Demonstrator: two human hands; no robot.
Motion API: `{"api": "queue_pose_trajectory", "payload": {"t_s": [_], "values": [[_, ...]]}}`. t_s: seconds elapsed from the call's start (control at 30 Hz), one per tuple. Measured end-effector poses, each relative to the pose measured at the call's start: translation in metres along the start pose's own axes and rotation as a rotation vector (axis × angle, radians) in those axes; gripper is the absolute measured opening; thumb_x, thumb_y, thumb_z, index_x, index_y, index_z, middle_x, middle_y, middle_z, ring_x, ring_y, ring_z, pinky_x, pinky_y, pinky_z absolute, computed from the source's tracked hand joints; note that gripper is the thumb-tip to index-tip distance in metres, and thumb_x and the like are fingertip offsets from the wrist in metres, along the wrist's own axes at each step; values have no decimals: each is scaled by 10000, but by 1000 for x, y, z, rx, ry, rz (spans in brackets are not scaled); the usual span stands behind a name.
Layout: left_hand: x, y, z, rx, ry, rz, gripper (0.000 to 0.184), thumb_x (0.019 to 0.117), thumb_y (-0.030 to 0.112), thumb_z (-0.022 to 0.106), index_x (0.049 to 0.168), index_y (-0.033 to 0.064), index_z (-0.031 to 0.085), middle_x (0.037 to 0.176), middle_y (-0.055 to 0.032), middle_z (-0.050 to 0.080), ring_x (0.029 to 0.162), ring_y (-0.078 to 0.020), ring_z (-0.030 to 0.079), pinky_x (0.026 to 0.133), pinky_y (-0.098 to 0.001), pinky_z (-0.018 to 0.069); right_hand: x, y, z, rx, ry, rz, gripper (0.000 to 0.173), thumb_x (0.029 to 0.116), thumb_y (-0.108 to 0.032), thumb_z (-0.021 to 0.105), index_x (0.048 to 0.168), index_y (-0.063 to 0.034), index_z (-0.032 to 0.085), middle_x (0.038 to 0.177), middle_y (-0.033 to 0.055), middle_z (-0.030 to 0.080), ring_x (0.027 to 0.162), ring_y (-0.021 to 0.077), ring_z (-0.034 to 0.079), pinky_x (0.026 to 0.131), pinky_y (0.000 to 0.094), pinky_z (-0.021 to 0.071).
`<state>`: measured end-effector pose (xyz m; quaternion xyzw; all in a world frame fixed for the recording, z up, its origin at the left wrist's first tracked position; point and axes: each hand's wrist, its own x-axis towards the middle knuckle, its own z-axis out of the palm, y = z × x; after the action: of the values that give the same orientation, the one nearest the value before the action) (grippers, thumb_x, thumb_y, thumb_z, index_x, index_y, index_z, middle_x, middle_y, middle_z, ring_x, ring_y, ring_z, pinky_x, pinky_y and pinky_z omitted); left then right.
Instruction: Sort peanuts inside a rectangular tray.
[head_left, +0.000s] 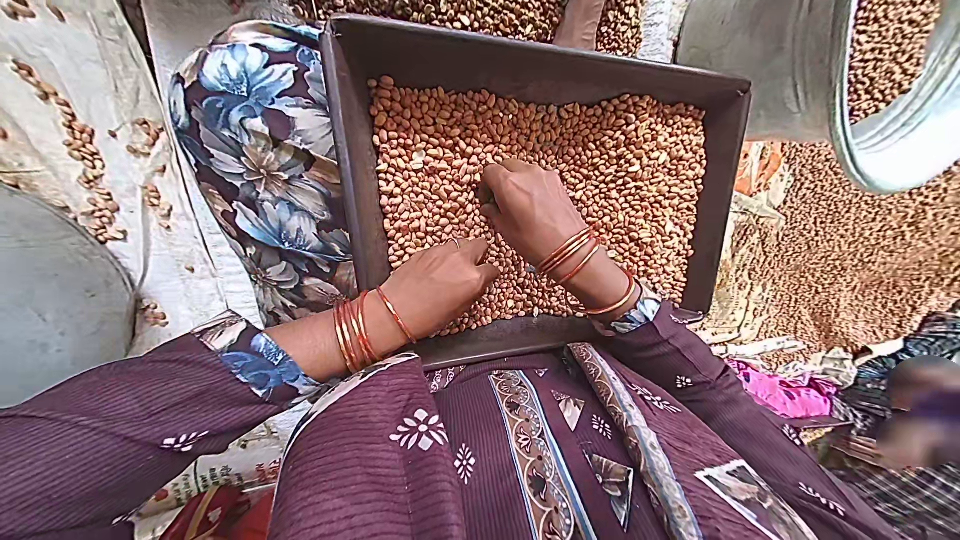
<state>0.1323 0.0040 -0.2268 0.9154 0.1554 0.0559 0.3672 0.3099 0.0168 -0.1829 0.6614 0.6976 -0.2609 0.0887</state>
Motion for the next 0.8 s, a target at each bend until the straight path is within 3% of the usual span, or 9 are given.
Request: {"api": "queue_pose_trajectory", "payload": {"t_s": [0.13,0.27,0.37,0.43,0.5,0.57,0.67,0.73,0.8], "values": [[1,1,5,56,59,57,148,960,32,597,989,28,742,853,-164,605,732,-340,655,564,-438,533,2,16,12,46,129,-196,121,964,-69,606,991,-10,707,947,159,676,867,320,694,743,455,564],[2,2,9,56,60,93,111,966,73,619,934,1,698,857,-171,613,740,-344,665,580,-434,540,-1,22,13,94,111,-208,129,918,-97,625,988,-26,707,946,153,673,827,309,688,701,466,552],[3,-2,1,-138,81,19,175,965,172,637,963,12,706,862,-150,607,756,-311,653,631,-436,554,-10,36,-2,375,67,-204,138,910,-142,640,989,-70,728,895,57,684,744,149,640,673,347,522],[5,-3,-18,-310,141,-144,184,935,223,646,963,54,712,836,-76,590,713,-188,586,627,-349,503,-22,47,-12,704,17,-199,120,903,-142,605,982,-100,686,822,-38,674,641,16,611,584,208,527],[8,-4,-46,-520,188,-364,118,956,224,637,926,117,676,769,30,554,628,-40,493,568,-216,418,-35,51,-15,843,-62,-212,142,906,-166,532,989,-107,631,810,-50,662,628,21,626,556,221,547],[11,-11,-69,-769,254,-559,135,1015,210,571,898,161,617,680,78,515,543,-1,447,510,-182,363,-49,43,-8,726,-145,-318,185,916,-157,556,1013,-59,679,898,-2,680,715,46,648,616,235,564],[17,-13,-91,-1136,339,-752,247,1060,208,391,869,222,548,775,87,551,643,-11,532,566,-151,439,-63,19,22,521,-198,-593,121,927,-144,684,967,-58,760,906,69,676,789,145,665,697,292,568],[18,-11,-96,-1309,354,-815,308,1074,214,310,921,209,577,839,63,606,729,-48,604,626,-182,501,-67,5,39,405,-168,-684,91,920,-91,684,943,-57,765,886,101,679,805,213,676,690,338,559],[18,-9,-93,-1409,333,-876,344,1087,206,306,989,165,633,903,25,648,777,-84,643,679,-220,540,-69,-6,44,267,-155,-688,112,950,-41,630,930,-44,741,885,113,672,830,245,678,703,350,562]]}}
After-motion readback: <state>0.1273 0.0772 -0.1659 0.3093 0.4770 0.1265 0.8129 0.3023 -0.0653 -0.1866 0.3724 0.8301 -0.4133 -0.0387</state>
